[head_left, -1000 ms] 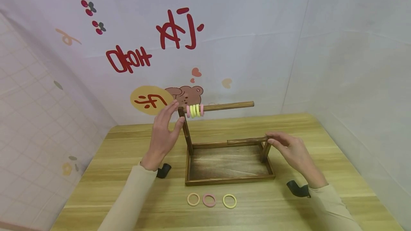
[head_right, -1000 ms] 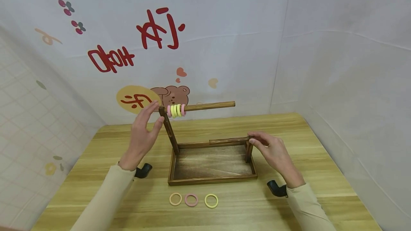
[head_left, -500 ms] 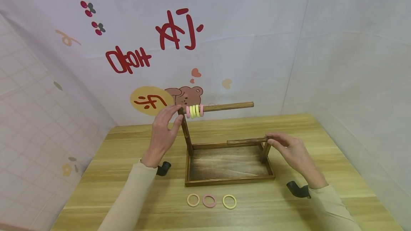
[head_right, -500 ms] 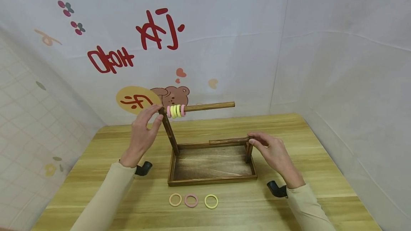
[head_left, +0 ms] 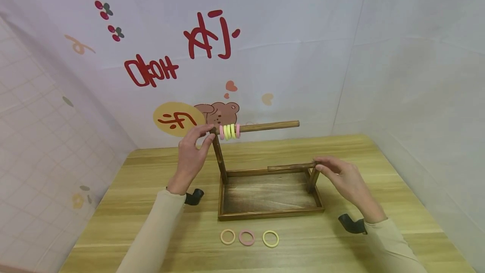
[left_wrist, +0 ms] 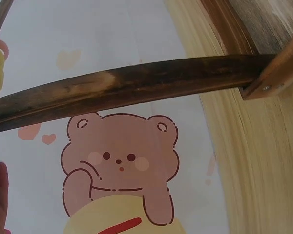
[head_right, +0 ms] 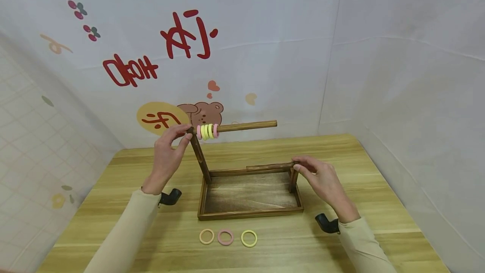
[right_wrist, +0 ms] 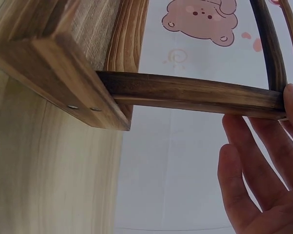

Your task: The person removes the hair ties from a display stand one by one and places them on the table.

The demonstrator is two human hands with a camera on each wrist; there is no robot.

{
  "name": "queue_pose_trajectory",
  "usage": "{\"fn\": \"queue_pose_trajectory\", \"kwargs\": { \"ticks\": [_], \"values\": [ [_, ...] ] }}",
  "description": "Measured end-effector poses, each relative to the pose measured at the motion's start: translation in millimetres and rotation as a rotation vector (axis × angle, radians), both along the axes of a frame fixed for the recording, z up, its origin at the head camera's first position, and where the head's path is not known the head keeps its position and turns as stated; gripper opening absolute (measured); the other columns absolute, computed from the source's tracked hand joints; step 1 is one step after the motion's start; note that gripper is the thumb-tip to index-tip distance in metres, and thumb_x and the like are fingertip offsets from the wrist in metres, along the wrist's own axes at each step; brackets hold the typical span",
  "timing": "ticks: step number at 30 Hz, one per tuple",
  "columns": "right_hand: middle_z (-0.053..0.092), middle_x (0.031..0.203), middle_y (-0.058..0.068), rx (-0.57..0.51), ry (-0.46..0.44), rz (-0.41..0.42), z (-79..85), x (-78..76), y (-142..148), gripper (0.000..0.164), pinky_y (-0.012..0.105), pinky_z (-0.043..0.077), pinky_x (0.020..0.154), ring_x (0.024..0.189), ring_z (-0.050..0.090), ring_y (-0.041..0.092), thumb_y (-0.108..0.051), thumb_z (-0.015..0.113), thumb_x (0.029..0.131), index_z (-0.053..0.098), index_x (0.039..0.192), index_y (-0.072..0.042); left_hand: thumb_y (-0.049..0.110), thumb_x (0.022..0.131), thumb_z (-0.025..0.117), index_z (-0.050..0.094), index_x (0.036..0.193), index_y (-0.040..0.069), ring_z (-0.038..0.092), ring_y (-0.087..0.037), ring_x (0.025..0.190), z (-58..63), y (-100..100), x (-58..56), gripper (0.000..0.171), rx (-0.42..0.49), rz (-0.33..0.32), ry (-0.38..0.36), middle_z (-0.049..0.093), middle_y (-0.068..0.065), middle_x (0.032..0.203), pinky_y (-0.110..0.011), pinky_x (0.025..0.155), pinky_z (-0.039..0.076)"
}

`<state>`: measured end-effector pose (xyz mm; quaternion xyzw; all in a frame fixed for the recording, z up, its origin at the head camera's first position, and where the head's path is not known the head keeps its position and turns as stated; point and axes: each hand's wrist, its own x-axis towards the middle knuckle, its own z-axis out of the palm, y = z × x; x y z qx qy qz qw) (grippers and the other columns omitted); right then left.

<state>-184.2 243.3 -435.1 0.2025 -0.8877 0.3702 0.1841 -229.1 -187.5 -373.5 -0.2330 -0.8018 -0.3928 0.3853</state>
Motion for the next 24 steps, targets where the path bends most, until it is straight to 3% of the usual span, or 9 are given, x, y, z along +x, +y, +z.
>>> {"fn": "queue_pose_trajectory", "kwargs": {
  "ticks": [4, 7, 9, 14, 20, 22, 24],
  "values": [
    [0.077, 0.116, 0.004, 0.036, -0.01, 0.006, 2.2, -0.7, -0.1, 0.025, 0.031, 0.06, 0.083, 0.1, 0.075, 0.029, -0.015, 0.07, 0.101, 0.074, 0.125, -0.01, 0.001, 0.096, 0.073, 0.072, 0.121, -0.002, 0.071, -0.033, 0.101, -1.2, 0.4, 0.6, 0.025, 0.051, -0.03, -0.038, 0.071, -0.017, 0.118, -0.043, 0.092, 0.059],
    [0.076, 0.117, 0.006, 0.06, -0.019, 0.016, 6.0, -0.5, -0.4, 0.026, 0.049, 0.06, 0.083, 0.101, 0.074, 0.032, -0.017, 0.068, 0.102, 0.073, 0.127, -0.009, 0.001, 0.095, 0.073, 0.071, 0.121, -0.002, 0.072, -0.032, 0.099, -1.9, 1.2, 0.6, 0.026, 0.066, -0.042, -0.041, 0.071, -0.016, 0.118, -0.036, 0.093, 0.058],
    [0.076, 0.118, 0.008, 0.066, -0.017, 0.021, 9.3, 0.1, -1.2, 0.027, 0.054, 0.059, 0.081, 0.1, 0.074, 0.034, -0.016, 0.068, 0.103, 0.072, 0.128, -0.008, 0.001, 0.095, 0.073, 0.071, 0.121, -0.002, 0.071, -0.031, 0.1, -2.3, 1.7, 0.0, 0.026, 0.069, -0.046, -0.037, 0.071, -0.016, 0.118, -0.031, 0.093, 0.058],
    [0.075, 0.119, 0.011, 0.075, 0.068, 0.007, 22.2, 3.8, -9.8, 0.028, 0.055, 0.059, 0.077, 0.096, 0.074, 0.032, -0.012, 0.072, 0.099, 0.072, 0.127, -0.006, 0.0, 0.095, 0.072, 0.07, 0.121, -0.004, 0.071, -0.031, 0.102, -3.1, 2.7, -1.9, 0.026, 0.086, -0.059, -0.041, 0.071, -0.017, 0.118, -0.02, 0.094, 0.054],
    [0.077, 0.113, 0.01, 0.094, 0.305, 0.024, 41.0, 6.9, -35.3, 0.038, 0.044, 0.059, 0.07, 0.086, 0.073, 0.026, -0.001, 0.083, 0.085, 0.074, 0.121, -0.004, 0.001, 0.096, 0.071, 0.071, 0.121, -0.004, 0.071, -0.031, 0.103, -4.0, 2.8, -2.8, 0.025, 0.11, -0.075, -0.047, 0.071, -0.017, 0.118, -0.016, 0.094, 0.052],
    [0.077, 0.113, 0.01, 0.083, 0.371, 0.047, 45.9, 7.3, -44.6, 0.038, 0.034, 0.058, 0.071, 0.086, 0.073, 0.024, -0.002, 0.084, 0.084, 0.074, 0.121, -0.004, 0.001, 0.096, 0.071, 0.071, 0.121, -0.003, 0.071, -0.031, 0.102, -5.0, 2.7, -3.0, 0.025, 0.11, -0.071, -0.045, 0.071, -0.016, 0.118, -0.017, 0.094, 0.052],
    [0.076, 0.115, 0.011, 0.063, 0.422, 0.07, 50.0, 7.0, -53.9, 0.032, 0.031, 0.057, 0.079, 0.091, 0.073, 0.026, -0.012, 0.08, 0.091, 0.074, 0.121, -0.003, 0.001, 0.096, 0.072, 0.071, 0.121, -0.003, 0.071, -0.031, 0.101, -5.9, 2.7, -3.1, 0.025, 0.113, -0.072, -0.044, 0.071, -0.016, 0.118, -0.019, 0.094, 0.053]
  ]
}}
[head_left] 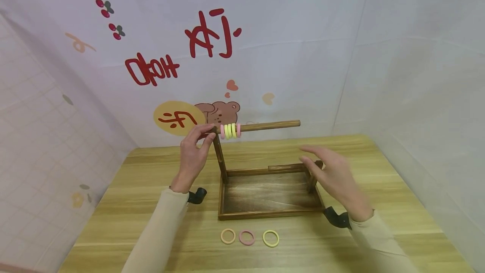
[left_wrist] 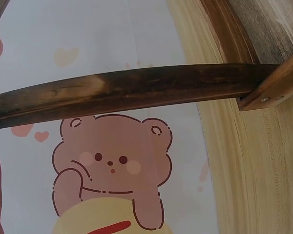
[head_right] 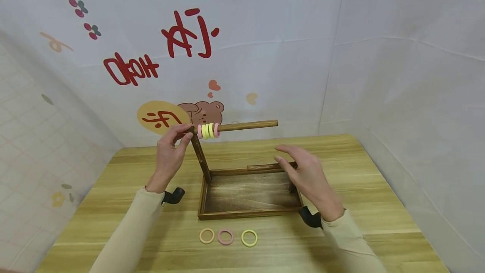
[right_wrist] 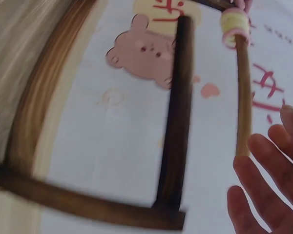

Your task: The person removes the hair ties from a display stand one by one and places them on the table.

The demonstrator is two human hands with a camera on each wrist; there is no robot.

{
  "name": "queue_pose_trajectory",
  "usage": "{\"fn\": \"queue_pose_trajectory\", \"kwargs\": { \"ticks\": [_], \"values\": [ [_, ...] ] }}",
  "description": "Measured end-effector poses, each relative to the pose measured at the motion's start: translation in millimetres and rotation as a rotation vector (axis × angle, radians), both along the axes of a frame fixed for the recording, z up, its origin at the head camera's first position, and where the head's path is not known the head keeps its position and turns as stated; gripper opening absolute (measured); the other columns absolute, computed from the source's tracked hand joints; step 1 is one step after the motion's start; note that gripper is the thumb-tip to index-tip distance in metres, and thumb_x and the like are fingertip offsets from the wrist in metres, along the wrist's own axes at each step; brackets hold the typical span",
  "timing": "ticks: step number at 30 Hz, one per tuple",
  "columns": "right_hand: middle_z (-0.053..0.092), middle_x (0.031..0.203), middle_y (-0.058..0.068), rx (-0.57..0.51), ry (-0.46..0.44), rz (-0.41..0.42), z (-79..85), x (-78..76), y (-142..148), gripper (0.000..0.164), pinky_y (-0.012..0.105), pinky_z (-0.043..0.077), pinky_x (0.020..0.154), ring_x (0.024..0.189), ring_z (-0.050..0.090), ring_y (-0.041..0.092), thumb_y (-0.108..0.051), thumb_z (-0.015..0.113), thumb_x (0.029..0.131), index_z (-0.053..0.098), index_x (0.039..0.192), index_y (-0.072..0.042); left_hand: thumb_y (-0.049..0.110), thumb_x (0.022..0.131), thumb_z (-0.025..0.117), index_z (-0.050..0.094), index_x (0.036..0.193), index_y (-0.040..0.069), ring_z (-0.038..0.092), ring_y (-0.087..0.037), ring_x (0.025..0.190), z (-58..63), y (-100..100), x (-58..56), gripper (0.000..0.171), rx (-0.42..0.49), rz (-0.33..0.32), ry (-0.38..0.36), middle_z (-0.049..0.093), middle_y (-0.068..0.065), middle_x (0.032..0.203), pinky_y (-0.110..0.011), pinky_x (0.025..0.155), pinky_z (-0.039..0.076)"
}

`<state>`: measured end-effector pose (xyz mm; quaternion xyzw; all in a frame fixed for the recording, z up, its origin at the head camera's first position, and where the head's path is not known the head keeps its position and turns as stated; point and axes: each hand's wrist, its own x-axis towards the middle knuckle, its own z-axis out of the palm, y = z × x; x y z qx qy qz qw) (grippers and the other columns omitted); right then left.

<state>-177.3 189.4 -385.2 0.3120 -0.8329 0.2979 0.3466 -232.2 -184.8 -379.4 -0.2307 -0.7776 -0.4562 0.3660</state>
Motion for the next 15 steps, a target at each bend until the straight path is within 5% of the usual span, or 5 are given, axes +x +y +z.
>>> {"fn": "queue_pose_trajectory", "kwargs": {
  "ticks": [5, 15],
  "values": [
    [0.075, 0.118, 0.013, -0.051, 0.089, 0.045, 6.8, -5.0, -22.3, 0.041, 0.042, 0.056, 0.091, 0.106, 0.072, 0.033, -0.037, 0.062, 0.105, 0.073, 0.122, -0.002, 0.002, 0.097, 0.071, 0.072, 0.121, -0.001, 0.072, -0.032, 0.1, -1.0, -0.1, -0.4, 0.025, 0.009, 0.001, -0.006, 0.072, -0.015, 0.118, -0.021, 0.094, 0.054],
    [0.074, 0.12, 0.014, -0.078, 0.128, 0.107, 17.3, -19.2, -58.2, 0.031, 0.05, 0.056, 0.094, 0.111, 0.07, 0.034, -0.019, 0.073, 0.099, 0.072, 0.125, -0.002, 0.002, 0.098, 0.07, 0.071, 0.123, -0.001, 0.07, -0.031, 0.102, -2.6, -0.5, -1.1, 0.025, 0.018, -0.012, -0.028, 0.07, -0.016, 0.12, -0.018, 0.096, 0.052]
  ]
}}
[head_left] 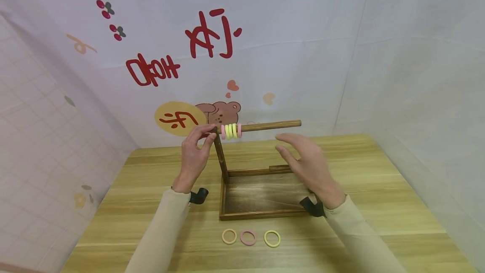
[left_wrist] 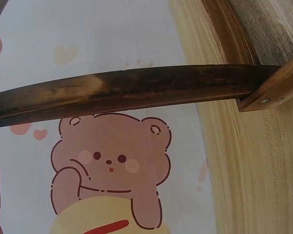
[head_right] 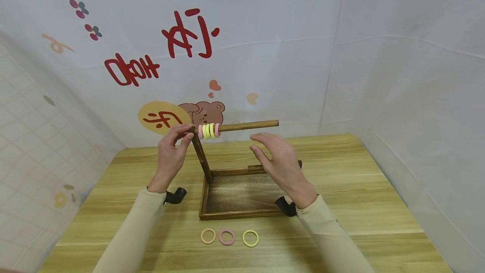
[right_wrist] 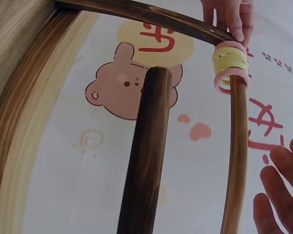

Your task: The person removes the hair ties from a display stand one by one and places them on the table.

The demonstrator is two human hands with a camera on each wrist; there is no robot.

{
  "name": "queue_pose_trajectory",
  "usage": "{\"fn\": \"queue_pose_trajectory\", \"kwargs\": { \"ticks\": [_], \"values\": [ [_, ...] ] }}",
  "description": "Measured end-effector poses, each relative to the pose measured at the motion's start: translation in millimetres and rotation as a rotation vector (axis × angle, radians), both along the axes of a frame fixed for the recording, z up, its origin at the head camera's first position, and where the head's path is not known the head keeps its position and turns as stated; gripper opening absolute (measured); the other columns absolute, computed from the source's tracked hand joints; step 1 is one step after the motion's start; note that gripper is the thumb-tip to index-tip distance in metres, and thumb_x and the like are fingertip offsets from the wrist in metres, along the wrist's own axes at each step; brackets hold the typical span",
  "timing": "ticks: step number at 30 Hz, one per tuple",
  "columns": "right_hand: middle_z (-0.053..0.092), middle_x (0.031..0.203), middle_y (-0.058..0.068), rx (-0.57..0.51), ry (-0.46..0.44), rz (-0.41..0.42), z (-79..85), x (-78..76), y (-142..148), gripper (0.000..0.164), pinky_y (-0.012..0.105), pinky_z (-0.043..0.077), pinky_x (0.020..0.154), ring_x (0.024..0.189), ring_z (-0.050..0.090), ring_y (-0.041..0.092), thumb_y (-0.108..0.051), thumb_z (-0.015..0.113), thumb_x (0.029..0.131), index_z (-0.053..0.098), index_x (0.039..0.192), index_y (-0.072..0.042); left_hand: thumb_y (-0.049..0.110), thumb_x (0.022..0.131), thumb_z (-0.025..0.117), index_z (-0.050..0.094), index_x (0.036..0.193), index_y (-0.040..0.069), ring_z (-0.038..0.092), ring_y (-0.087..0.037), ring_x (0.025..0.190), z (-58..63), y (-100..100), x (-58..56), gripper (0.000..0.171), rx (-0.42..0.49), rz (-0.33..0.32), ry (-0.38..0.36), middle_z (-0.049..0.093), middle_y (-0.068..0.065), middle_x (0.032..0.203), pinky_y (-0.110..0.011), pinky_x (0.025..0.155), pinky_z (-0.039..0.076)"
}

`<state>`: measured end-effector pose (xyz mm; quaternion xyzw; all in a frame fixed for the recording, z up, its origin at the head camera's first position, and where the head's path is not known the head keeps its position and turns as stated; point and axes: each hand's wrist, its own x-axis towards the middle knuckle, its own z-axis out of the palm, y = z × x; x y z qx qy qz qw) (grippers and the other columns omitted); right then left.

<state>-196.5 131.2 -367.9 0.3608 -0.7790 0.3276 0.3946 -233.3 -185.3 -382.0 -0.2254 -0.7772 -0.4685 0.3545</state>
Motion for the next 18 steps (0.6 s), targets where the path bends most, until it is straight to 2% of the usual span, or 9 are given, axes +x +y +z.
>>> {"fn": "queue_pose_trajectory", "kwargs": {
  "ticks": [4, 12, 18],
  "values": [
    [0.073, 0.122, 0.014, 0.022, -0.014, 0.006, 4.4, -6.5, -12.1, 0.037, 0.051, 0.055, 0.097, 0.114, 0.069, 0.033, -0.007, 0.079, 0.09, 0.071, 0.126, -0.001, 0.003, 0.099, 0.069, 0.07, 0.123, -0.002, 0.07, -0.032, 0.103, 0.1, -0.1, 0.3, 0.025, -0.006, 0.007, -0.005, 0.07, -0.017, 0.121, -0.017, 0.096, 0.051],
    [0.072, 0.122, 0.013, 0.076, -0.056, -0.011, 12.6, -14.3, -32.7, 0.034, 0.048, 0.053, 0.1, 0.116, 0.066, 0.032, -0.013, 0.078, 0.094, 0.07, 0.125, -0.002, 0.002, 0.097, 0.07, 0.071, 0.122, -0.001, 0.068, -0.031, 0.109, -1.2, 0.6, -1.2, 0.025, -0.003, 0.018, 0.027, 0.072, -0.015, 0.12, -0.026, 0.097, 0.054],
    [0.071, 0.124, 0.014, 0.101, -0.031, -0.009, 17.3, -20.8, -45.7, 0.036, 0.046, 0.052, 0.103, 0.117, 0.065, 0.032, -0.013, 0.079, 0.093, 0.069, 0.126, -0.002, 0.001, 0.097, 0.07, 0.072, 0.121, -0.001, 0.068, -0.03, 0.111, -1.6, 1.3, -1.5, 0.025, -0.01, 0.03, 0.041, 0.072, -0.014, 0.12, -0.034, 0.096, 0.056]
  ]
}}
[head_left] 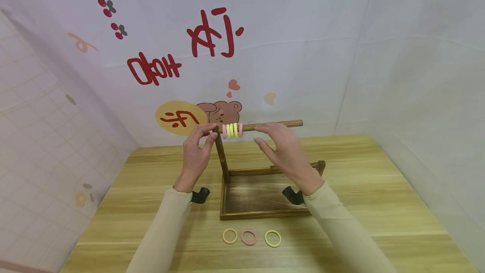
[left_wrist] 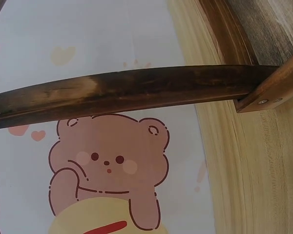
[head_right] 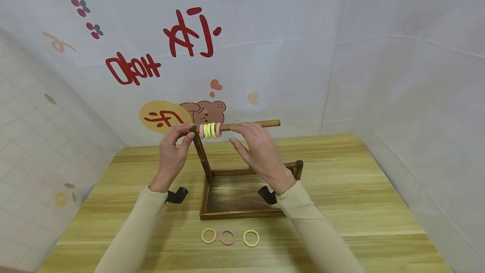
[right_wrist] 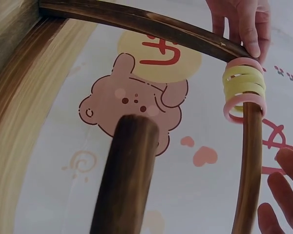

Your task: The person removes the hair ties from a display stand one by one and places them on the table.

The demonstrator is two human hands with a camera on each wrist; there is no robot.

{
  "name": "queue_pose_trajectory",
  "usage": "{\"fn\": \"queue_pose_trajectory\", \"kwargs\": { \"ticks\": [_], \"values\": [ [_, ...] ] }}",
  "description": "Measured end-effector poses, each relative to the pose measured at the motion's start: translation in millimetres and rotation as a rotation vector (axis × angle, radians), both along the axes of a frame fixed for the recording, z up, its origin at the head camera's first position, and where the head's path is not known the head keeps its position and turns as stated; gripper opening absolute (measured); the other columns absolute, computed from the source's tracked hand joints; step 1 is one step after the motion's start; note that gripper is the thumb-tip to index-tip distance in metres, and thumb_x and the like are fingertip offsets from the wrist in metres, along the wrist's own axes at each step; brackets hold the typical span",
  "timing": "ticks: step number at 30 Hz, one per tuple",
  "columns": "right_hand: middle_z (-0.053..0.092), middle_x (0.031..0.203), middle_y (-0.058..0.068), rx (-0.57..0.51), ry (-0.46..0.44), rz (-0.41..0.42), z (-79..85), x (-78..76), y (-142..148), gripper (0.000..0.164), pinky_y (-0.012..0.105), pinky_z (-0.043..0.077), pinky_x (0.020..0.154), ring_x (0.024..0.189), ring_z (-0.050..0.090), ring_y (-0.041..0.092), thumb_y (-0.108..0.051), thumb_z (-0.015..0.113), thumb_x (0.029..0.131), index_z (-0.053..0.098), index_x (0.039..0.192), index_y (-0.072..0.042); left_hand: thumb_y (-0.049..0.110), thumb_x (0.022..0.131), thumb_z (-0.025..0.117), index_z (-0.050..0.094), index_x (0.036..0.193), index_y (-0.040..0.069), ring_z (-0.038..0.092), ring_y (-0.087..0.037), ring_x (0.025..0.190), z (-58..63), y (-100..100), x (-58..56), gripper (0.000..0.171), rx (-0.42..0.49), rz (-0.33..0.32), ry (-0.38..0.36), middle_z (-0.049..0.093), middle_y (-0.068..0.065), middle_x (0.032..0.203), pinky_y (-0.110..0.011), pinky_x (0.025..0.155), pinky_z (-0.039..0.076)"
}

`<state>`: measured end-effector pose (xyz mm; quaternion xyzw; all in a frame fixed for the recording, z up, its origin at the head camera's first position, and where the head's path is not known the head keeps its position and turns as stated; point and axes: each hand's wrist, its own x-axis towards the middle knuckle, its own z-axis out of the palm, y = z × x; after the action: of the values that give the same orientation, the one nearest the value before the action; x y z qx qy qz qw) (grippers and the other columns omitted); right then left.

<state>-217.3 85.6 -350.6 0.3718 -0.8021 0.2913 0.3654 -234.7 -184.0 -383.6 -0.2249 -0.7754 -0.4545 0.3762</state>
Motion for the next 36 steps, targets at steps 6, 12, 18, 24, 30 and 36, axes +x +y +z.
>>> {"fn": "queue_pose_trajectory", "kwargs": {
  "ticks": [6, 12, 18, 24, 30, 36],
  "values": [
    [0.072, 0.122, 0.013, 0.018, 0.032, 0.003, 4.6, -7.0, -9.9, 0.038, 0.048, 0.051, 0.105, 0.119, 0.065, 0.032, -0.014, 0.081, 0.092, 0.07, 0.126, -0.002, 0.001, 0.097, 0.07, 0.071, 0.122, -0.001, 0.067, -0.03, 0.111, 0.3, 0.7, 0.0, 0.025, -0.006, 0.003, 0.01, 0.072, -0.015, 0.12, -0.041, 0.095, 0.057],
    [0.073, 0.121, 0.011, 0.038, 0.046, 0.019, 7.9, -13.6, -16.0, 0.035, 0.049, 0.048, 0.108, 0.122, 0.064, 0.033, -0.015, 0.082, 0.091, 0.072, 0.122, -0.002, 0.0, 0.096, 0.071, 0.071, 0.121, -0.001, 0.067, -0.03, 0.112, -1.3, 1.2, -1.6, 0.025, 0.003, -0.005, 0.023, 0.072, -0.015, 0.12, -0.037, 0.095, 0.056],
    [0.074, 0.122, 0.01, 0.105, 0.065, 0.023, 11.7, -19.4, -20.7, 0.037, 0.049, 0.044, 0.113, 0.13, 0.06, 0.033, -0.018, 0.083, 0.091, 0.072, 0.123, -0.005, 0.001, 0.097, 0.071, 0.071, 0.122, -0.001, 0.067, -0.029, 0.112, -1.1, 2.2, -1.3, 0.025, 0.009, -0.007, 0.016, 0.071, -0.015, 0.12, -0.031, 0.097, 0.055],
    [0.073, 0.126, 0.008, 0.179, 0.071, -0.004, 12.7, -23.2, -25.0, 0.042, 0.051, 0.044, 0.112, 0.135, 0.056, 0.031, -0.025, 0.082, 0.091, 0.071, 0.127, -0.007, 0.002, 0.097, 0.071, 0.07, 0.122, -0.003, 0.067, -0.028, 0.113, -1.4, 2.0, -0.8, 0.026, 0.014, -0.011, 0.006, 0.071, -0.015, 0.122, -0.036, 0.097, 0.055],
    [0.073, 0.125, 0.007, 0.204, 0.091, -0.031, 11.1, -28.2, -28.8, 0.046, 0.051, 0.045, 0.11, 0.132, 0.058, 0.033, -0.028, 0.085, 0.088, 0.07, 0.127, -0.008, 0.002, 0.097, 0.071, 0.07, 0.122, -0.005, 0.067, -0.029, 0.113, -1.3, 2.1, 0.1, 0.026, 0.009, -0.007, 0.004, 0.071, -0.016, 0.122, -0.042, 0.096, 0.056],
    [0.073, 0.124, 0.007, 0.223, 0.095, -0.052, 10.5, -32.3, -30.1, 0.046, 0.052, 0.046, 0.109, 0.131, 0.059, 0.033, -0.031, 0.086, 0.087, 0.07, 0.124, -0.01, 0.0, 0.097, 0.071, 0.07, 0.121, -0.004, 0.067, -0.031, 0.111, -0.6, 1.2, 0.2, 0.025, -0.006, 0.009, 0.001, 0.071, -0.017, 0.12, -0.043, 0.096, 0.056]
  ]
}}
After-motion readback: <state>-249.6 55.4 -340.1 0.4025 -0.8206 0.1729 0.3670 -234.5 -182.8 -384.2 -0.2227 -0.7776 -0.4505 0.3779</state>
